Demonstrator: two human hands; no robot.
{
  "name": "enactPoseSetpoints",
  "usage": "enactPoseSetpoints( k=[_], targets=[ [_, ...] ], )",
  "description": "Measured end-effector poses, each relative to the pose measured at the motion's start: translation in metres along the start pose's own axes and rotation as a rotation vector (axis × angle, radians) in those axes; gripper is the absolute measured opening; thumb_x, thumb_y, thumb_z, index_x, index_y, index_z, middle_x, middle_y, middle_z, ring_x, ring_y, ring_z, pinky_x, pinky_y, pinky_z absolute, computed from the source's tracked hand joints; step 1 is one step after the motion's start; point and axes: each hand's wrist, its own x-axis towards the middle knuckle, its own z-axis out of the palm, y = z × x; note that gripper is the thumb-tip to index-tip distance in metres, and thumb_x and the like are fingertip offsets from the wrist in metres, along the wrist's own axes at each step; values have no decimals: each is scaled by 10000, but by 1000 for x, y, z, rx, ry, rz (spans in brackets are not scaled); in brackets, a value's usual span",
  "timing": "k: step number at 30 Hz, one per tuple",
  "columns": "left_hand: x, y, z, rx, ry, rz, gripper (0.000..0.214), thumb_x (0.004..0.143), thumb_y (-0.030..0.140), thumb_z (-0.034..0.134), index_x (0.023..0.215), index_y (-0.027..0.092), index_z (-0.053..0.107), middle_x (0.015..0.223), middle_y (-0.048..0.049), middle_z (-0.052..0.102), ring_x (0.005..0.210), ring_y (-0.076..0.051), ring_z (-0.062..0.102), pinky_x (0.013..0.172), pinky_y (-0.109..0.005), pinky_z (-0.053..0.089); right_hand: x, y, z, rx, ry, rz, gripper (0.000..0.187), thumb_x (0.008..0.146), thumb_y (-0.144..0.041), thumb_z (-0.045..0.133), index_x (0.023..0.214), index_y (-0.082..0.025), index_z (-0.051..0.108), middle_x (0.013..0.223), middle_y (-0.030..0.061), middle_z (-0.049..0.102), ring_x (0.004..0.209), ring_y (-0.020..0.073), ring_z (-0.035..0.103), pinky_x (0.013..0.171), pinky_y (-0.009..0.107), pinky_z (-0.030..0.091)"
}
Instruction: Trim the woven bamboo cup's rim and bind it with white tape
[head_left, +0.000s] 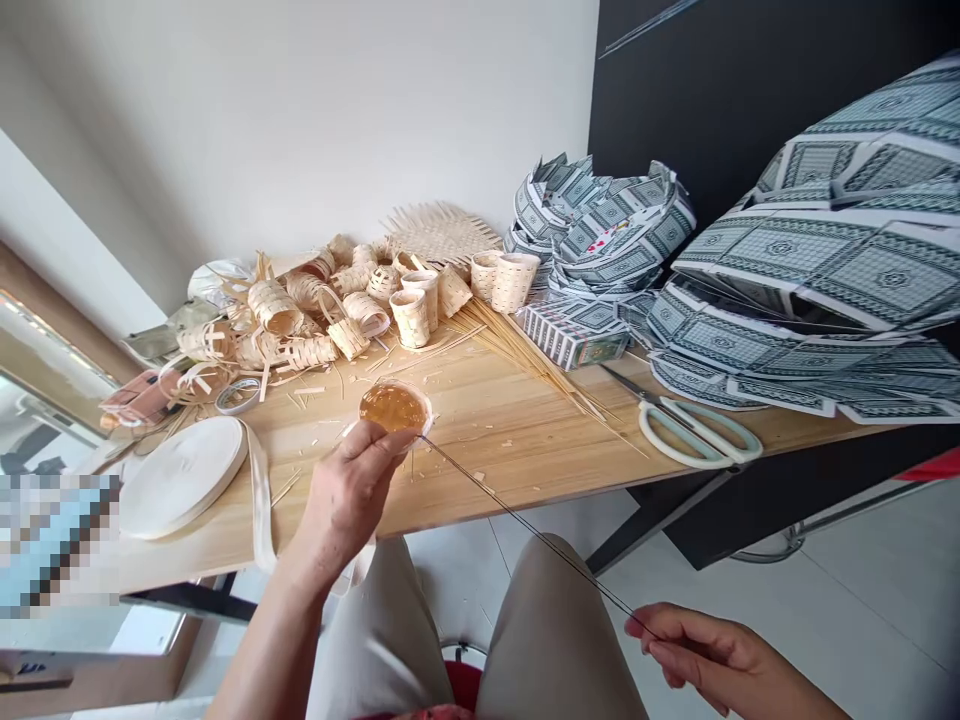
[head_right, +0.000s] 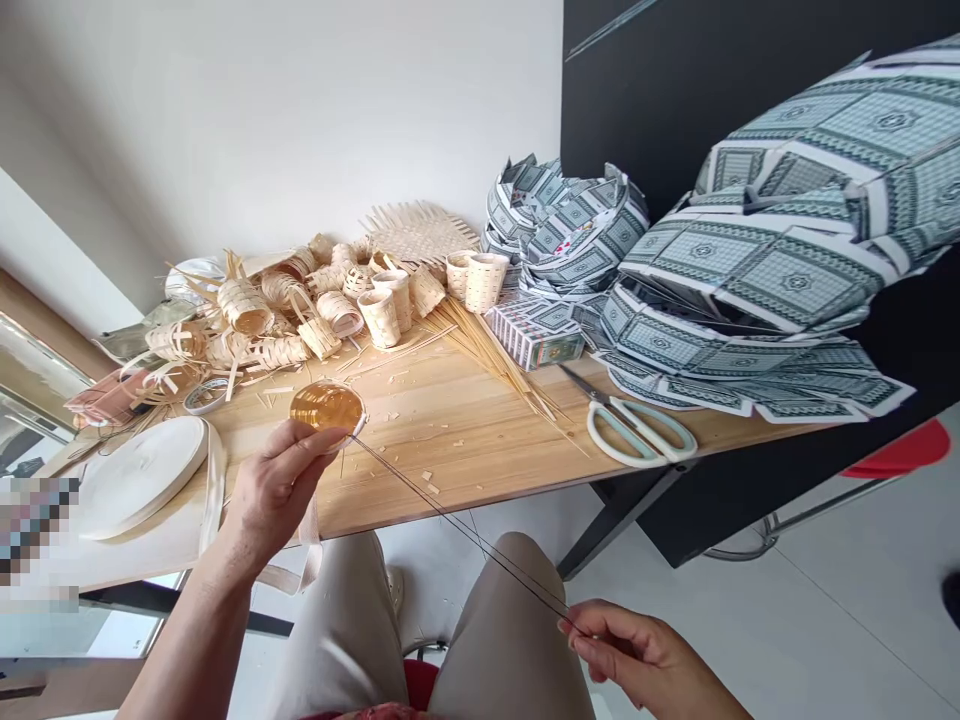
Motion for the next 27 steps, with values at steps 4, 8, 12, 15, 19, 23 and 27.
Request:
enactPoseSetpoints(
  k=[4,8,12,15,19,23,27],
  targets=[
    [-2,6,-9,-22,-39,6,200,879,147,451,975,150,626,728,-14,573,619,-80,569,541,-147,439,-10,-8,3,100,79,37,287,632,-433,672,807,-205,679,734,28,611,546,121,483,434,210,328],
    [-6,12,-19,-73,-102,4,219,884,143,435,984,158,629,740,-21,575,636,-92,571,562,-166,434,-18,-18,1,446,573,-47,372,557,-407,754,835,-216,595,722,-9,534,519,88,419,434,211,345],
    [-10,19,-29,-163,-128,-34,217,880,144,443,984,150,633,747,-30,583,652,-103,579,585,-178,443,-40,-63,21,240,797,-399,179,720,-296,688,840,-254,561,848,10,519,719,129,494,616,258,422],
    [-11,25,-35,-248,-119,-46,216,873,133,451,986,158,633,763,-31,588,676,-105,581,594,-177,448,-52,-107,54,-336,737,-1022,107,794,-158,600,846,-249,581,850,21,552,709,140,519,631,275,426],
    [-12,34,-41,-339,-140,-80,213,858,107,469,975,158,640,808,-43,609,721,-116,598,628,-193,461,-44,-146,95,-708,548,-1526,202,828,-13,476,854,-170,601,763,38,587,685,135,518,648,265,434],
    [-16,37,-47,-392,-135,-104,227,842,92,491,982,171,651,853,-49,630,769,-129,618,654,-206,473,-31,-158,110,-890,452,-1701,207,855,-37,449,767,-113,620,705,52,597,656,148,480,609,286,404],
    [-18,37,-51,-415,-140,-102,237,838,100,498,982,188,664,799,-37,631,740,-130,611,637,-208,475,-27,-162,109,-1010,410,-1768,218,860,-66,459,724,-126,619,656,29,581,640,146,458,595,292,374]
  ],
)
